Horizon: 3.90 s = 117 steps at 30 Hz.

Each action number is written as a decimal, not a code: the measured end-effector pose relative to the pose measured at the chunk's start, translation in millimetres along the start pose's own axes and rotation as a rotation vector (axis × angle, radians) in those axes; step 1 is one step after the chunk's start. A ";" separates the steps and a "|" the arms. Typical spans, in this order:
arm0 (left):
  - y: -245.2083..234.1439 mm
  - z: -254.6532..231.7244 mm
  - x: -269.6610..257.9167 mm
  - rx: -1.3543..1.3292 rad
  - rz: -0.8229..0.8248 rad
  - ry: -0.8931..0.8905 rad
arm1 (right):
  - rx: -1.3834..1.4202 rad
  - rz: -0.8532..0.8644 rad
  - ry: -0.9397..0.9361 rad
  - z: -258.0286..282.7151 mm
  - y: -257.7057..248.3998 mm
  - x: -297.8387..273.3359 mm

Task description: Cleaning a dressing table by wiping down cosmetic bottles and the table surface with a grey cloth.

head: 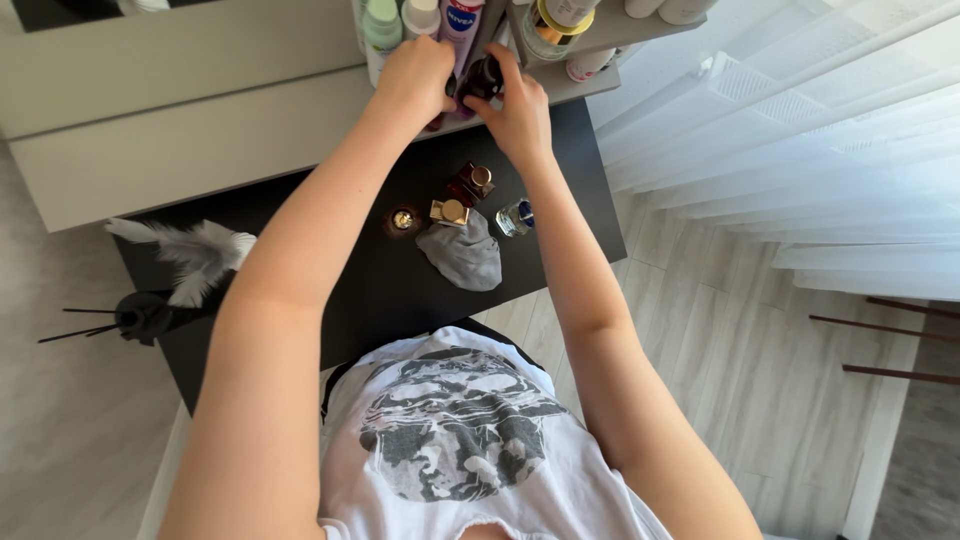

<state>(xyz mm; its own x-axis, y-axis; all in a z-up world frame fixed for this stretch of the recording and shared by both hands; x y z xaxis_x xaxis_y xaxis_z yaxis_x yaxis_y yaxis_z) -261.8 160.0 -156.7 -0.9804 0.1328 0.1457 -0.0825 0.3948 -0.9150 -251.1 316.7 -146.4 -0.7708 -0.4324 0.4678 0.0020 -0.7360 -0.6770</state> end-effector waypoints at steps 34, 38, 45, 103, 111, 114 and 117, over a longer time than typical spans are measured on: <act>46.6 -36.1 -156.4 -0.186 0.121 -0.069 | 0.116 0.213 0.186 -38.8 33.9 -127.2; 109.1 -27.5 -163.3 -0.101 0.132 0.008 | 0.035 0.197 0.183 -27.2 51.4 -125.8; 78.7 -21.7 -158.6 -0.108 0.118 0.024 | -0.084 0.259 0.139 -8.0 44.1 -114.2; -82.8 80.1 -158.8 -0.084 -0.334 -0.059 | -0.129 0.611 -0.359 114.8 115.1 -135.3; -49.4 54.5 -224.4 -0.058 -0.172 -0.030 | -0.049 0.616 -0.199 75.2 159.0 -151.6; -42.5 49.4 -240.8 -0.186 -0.026 -0.068 | 0.048 0.589 -0.113 77.6 139.6 -138.5; -26.2 47.1 -248.2 -0.429 0.148 -0.137 | 0.219 0.631 0.140 100.4 99.8 -113.9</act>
<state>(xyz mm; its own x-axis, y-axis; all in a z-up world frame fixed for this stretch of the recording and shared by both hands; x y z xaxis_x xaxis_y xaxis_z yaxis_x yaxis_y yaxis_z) -24.8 73.8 -186.6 -0.9930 0.1061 -0.0523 0.1132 0.7247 -0.6797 -99.1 240.2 -210.3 -0.6549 -0.7528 -0.0662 0.5954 -0.4600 -0.6587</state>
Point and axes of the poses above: each hand's wrist, its own x-axis towards the middle knuckle, its own y-axis out of the palm, z = x × y, the point moved 7 cm from there along x, towards the middle knuckle, and after that the axes turned 6 degrees about -y, right-handed, at the moved point
